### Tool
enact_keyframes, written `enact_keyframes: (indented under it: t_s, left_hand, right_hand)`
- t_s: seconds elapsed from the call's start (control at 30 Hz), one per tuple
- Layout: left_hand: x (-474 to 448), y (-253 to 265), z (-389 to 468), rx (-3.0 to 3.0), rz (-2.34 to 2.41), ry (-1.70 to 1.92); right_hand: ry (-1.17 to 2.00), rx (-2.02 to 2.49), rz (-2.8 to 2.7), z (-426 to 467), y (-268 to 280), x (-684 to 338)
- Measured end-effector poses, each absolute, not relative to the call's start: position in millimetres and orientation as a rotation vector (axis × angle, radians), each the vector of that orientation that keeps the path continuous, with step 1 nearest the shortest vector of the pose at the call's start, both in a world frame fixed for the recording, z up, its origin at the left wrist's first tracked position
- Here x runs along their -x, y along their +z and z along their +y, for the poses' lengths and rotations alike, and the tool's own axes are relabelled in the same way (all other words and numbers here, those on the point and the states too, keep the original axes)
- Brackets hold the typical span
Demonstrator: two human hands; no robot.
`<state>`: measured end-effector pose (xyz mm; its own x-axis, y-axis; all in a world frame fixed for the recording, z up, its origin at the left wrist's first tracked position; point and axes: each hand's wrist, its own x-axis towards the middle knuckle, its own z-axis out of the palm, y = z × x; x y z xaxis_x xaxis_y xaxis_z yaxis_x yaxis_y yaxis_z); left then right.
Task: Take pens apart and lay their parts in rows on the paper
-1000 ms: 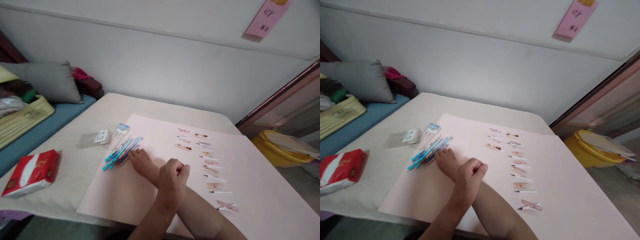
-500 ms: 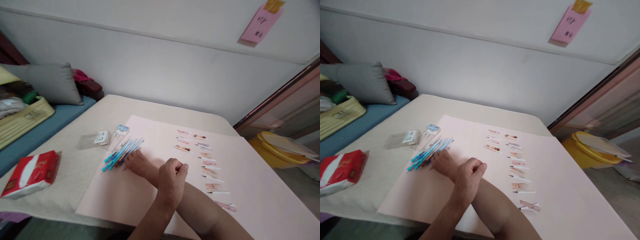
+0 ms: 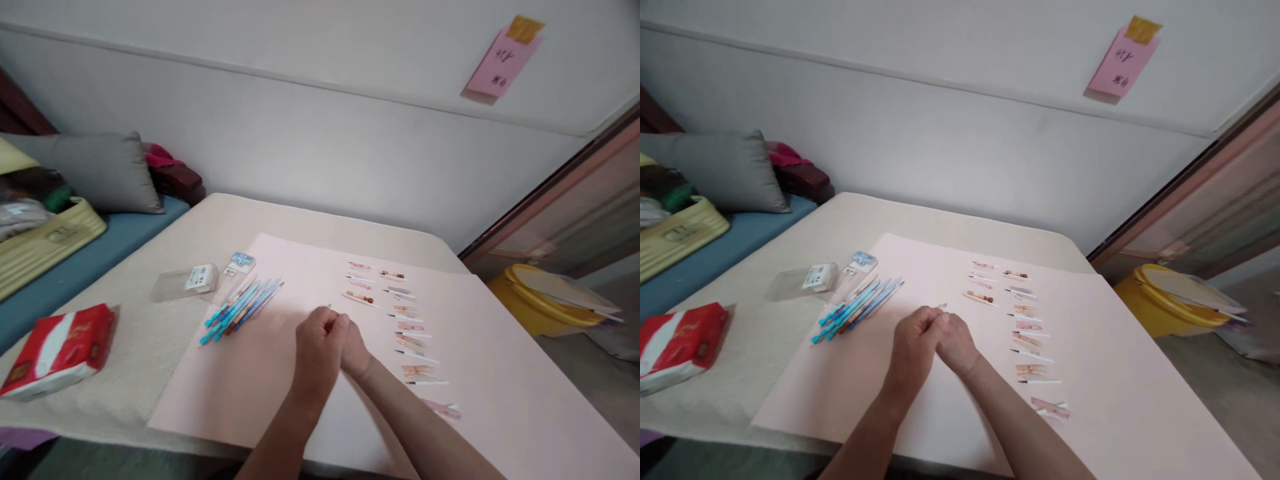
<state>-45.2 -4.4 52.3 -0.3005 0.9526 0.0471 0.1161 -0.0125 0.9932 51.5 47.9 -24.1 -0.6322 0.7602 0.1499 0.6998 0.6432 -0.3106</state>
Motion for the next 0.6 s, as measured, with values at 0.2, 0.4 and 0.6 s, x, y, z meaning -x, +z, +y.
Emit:
enact_keyframes:
  t_s: [0.2,0.4,0.6]
  left_hand:
    - [46.0,31.0,5.4,-0.561,1.280,1.448]
    - [24.0,20.8,3.3,-0.362,0.805,1.121]
    - [32.0,26.7,13.5,-0.321,0.815,1.401]
  right_hand:
    - [0.208,0.954,-1.896,9.4,-16.4,-98.6]
    - [0.629,0.997,-1.565,-7.0,-1.0,-87.4]
    - [1.151,1.107,-1.304,1.9,-2.8,-98.4]
